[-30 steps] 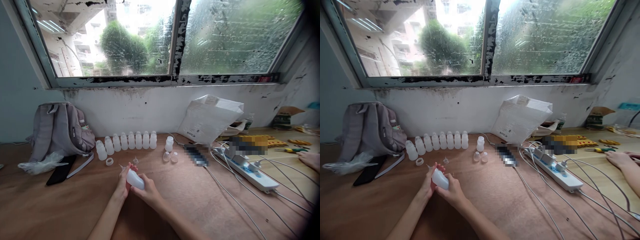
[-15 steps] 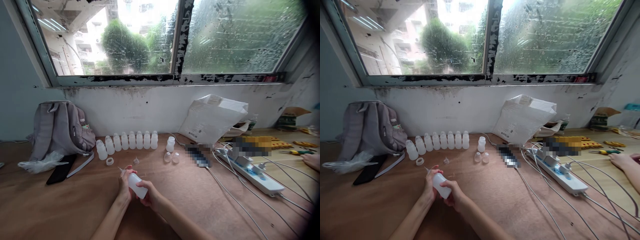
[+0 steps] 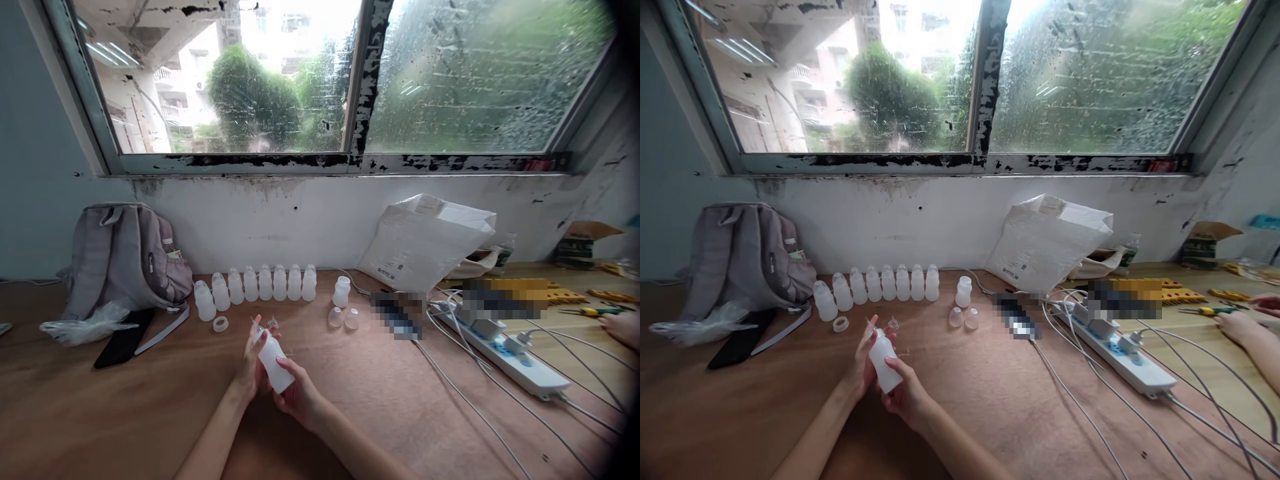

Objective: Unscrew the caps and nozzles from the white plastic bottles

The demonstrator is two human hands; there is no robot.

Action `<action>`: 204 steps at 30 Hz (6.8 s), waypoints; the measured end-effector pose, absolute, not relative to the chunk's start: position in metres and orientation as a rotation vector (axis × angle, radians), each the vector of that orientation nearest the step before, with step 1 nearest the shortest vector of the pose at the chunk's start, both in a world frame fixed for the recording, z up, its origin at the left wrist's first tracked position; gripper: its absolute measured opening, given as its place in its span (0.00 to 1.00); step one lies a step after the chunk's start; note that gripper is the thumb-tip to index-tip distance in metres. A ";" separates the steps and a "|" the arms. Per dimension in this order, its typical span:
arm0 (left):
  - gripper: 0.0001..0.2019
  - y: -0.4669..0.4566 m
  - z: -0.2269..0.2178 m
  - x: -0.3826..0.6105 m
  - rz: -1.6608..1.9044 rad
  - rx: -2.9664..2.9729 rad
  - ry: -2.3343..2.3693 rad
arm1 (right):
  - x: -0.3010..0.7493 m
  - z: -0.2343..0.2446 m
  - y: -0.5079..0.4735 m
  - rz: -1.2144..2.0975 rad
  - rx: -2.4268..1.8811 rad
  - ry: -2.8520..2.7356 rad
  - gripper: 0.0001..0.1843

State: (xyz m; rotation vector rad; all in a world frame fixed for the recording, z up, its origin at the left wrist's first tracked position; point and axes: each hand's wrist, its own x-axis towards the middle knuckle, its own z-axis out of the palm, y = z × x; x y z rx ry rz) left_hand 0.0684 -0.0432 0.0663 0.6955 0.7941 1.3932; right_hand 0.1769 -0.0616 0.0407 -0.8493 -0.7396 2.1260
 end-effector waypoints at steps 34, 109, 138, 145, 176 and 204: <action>0.21 -0.039 0.045 0.073 1.366 0.740 1.031 | 0.279 0.009 0.026 -0.322 -1.641 -1.667 0.18; 0.20 -0.031 0.043 0.056 1.003 1.607 1.057 | 0.242 0.041 -0.013 1.487 -1.070 -1.095 0.11; 0.14 -0.038 0.053 0.061 1.298 1.125 1.075 | 0.221 0.049 -0.035 1.143 -0.930 -1.564 0.18; 0.15 -0.036 0.054 0.060 1.329 1.121 1.093 | 0.215 0.046 -0.038 1.145 -0.875 -1.491 0.17; 0.13 -0.037 0.056 0.060 1.295 1.280 1.185 | 0.211 0.038 -0.031 0.919 -1.180 -1.444 0.18; 0.14 -0.022 0.025 0.068 1.591 1.229 1.241 | 0.224 0.094 -0.014 1.017 -1.122 -1.379 0.19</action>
